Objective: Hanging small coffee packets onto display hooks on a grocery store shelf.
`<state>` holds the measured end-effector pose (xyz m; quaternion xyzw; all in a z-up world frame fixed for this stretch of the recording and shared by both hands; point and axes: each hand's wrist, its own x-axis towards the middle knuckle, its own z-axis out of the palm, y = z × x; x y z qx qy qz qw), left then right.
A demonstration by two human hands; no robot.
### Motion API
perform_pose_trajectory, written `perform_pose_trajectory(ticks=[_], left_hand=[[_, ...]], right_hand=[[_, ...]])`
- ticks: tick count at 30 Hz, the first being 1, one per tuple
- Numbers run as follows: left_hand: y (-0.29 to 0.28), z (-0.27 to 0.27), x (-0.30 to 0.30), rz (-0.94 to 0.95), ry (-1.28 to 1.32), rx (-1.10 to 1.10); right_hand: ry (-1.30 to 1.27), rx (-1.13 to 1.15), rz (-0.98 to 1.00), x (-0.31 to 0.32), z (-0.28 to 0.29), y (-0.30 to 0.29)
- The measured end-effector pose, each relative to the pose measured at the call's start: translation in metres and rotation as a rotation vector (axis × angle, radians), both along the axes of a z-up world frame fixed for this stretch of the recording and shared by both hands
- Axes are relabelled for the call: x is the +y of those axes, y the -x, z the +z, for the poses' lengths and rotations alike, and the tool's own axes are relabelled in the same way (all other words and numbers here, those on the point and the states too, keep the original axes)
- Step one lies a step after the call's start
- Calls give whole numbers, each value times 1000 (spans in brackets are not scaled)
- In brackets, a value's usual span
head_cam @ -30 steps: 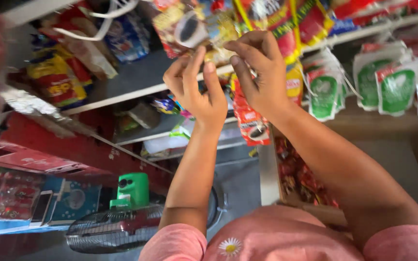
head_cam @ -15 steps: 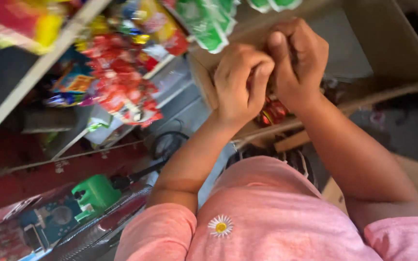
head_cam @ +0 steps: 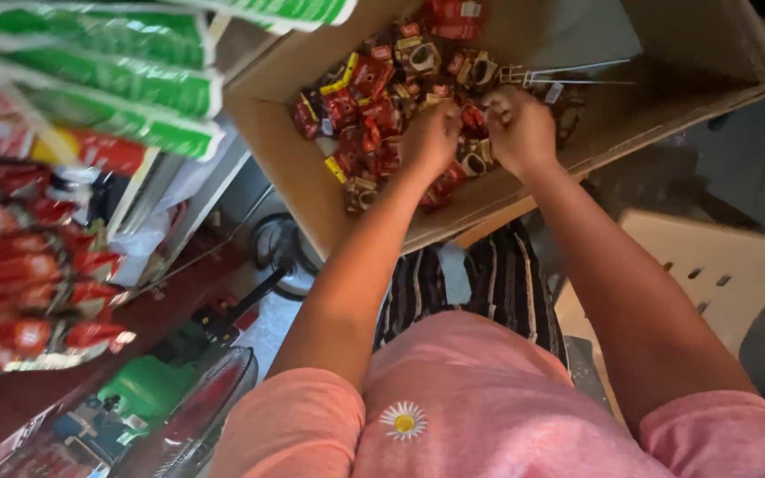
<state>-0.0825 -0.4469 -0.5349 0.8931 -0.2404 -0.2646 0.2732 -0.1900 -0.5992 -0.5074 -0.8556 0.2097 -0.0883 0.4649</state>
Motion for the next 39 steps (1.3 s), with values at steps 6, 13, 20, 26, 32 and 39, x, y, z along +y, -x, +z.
perform_pose_trajectory(ticks=[6,13,20,26,32,39], left_hand=[[-5,-79,-24,-104,-248,-134],[-50,-166,-80,-111,-168,-402],[-91,-200,-122,-171,-314,-627],[-92,-224,-109,-251,-458,-560],[-62,-172,-84,-135,-229,-430],[1,-50,-60,165,426,-364]], right_hand=[[-4,208,43,-12,-47,-12],[75,501,143,-33,-93,-27],[162,468,146,-26,-97,-34],[114,463,137,-29,-78,-42],[91,473,74,-31,-108,-29],[-1085,497,-525,-58,-156,-29]])
